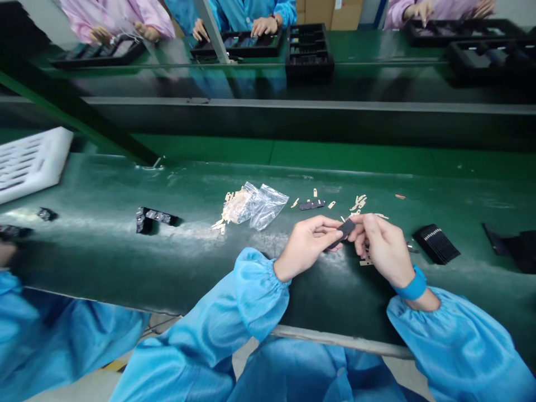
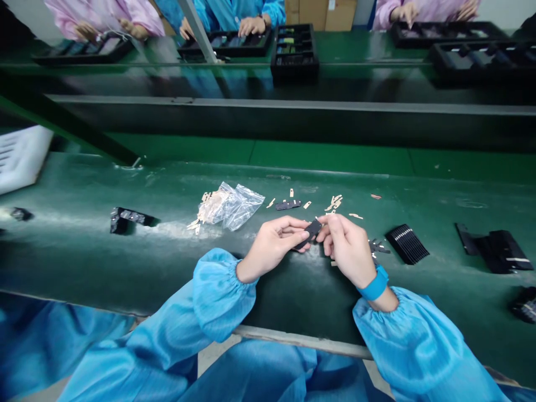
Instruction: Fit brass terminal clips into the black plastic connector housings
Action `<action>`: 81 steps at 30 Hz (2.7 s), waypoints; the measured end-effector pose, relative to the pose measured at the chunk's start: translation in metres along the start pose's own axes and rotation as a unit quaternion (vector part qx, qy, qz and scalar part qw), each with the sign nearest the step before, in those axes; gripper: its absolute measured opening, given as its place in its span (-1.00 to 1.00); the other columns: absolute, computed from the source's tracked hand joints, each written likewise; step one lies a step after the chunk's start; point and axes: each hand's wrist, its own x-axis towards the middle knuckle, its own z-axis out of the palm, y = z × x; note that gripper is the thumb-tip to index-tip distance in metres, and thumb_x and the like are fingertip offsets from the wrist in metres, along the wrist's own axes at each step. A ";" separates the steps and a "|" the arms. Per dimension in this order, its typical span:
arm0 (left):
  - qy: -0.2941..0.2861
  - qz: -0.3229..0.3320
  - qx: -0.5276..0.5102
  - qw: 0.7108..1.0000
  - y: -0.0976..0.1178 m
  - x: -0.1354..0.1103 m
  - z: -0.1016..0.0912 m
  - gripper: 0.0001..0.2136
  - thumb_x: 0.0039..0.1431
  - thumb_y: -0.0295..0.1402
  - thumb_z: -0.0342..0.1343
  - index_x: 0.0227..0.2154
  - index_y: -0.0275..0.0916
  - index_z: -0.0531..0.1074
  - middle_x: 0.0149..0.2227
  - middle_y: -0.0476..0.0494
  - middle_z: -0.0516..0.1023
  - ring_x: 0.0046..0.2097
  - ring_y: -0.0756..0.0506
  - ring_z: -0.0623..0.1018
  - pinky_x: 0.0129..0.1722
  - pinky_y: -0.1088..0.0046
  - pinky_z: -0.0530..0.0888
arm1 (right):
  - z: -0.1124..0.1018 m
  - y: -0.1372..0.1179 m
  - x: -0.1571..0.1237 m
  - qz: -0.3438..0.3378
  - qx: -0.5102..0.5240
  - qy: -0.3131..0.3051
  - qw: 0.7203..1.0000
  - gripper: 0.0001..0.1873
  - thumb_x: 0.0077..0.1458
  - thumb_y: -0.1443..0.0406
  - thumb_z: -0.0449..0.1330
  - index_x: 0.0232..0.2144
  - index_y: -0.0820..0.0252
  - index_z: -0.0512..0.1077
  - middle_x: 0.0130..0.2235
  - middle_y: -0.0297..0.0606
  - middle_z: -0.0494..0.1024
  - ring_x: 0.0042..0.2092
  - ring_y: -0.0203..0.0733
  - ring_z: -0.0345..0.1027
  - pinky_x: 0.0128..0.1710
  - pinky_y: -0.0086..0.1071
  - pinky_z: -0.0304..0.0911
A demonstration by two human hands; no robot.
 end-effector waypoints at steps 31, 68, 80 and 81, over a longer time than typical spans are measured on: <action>0.075 0.262 0.796 0.541 0.004 0.044 -0.039 -0.62 0.39 -0.49 -0.05 0.21 -0.32 0.38 0.03 -0.29 0.61 -0.08 -0.19 0.59 -0.22 0.31 0.52 | -0.067 -0.011 0.015 0.002 -0.290 -0.171 0.942 -0.73 0.22 0.08 0.23 -0.33 0.13 0.59 -0.45 -0.30 0.58 -0.50 -0.26 0.34 -0.48 -0.38 0.21; 0.017 0.184 0.200 0.962 -0.006 0.014 -0.010 -0.85 0.28 -0.46 0.08 -0.25 -0.29 0.57 -0.11 -0.18 0.52 -0.22 0.01 0.61 -0.15 0.46 0.61 | -0.006 -0.006 0.001 0.039 0.008 -0.040 0.998 -0.66 0.04 0.06 0.43 -0.33 0.20 0.52 -0.50 -0.27 0.58 -0.52 -0.30 0.42 -0.55 -0.49 0.32; 0.065 0.245 0.273 0.928 -0.011 0.013 -0.009 -0.88 0.24 -0.34 0.23 -0.24 -0.26 0.58 -0.10 -0.17 0.53 -0.23 0.02 0.58 -0.21 0.50 0.57 | 0.010 -0.001 -0.008 -0.029 -0.011 -0.014 0.999 -0.73 0.11 0.10 0.37 -0.32 0.20 0.55 -0.41 -0.23 0.63 -0.51 -0.28 0.44 -0.46 -0.37 0.45; 0.062 0.261 0.302 0.915 -0.011 0.012 -0.009 -0.88 0.26 -0.35 0.20 -0.22 -0.25 0.58 -0.08 -0.17 0.53 -0.21 0.02 0.57 -0.19 0.50 0.57 | 0.011 0.000 -0.008 -0.033 -0.014 -0.001 0.999 -0.73 0.12 0.11 0.36 -0.31 0.20 0.54 -0.39 -0.23 0.63 -0.51 -0.28 0.44 -0.46 -0.37 0.44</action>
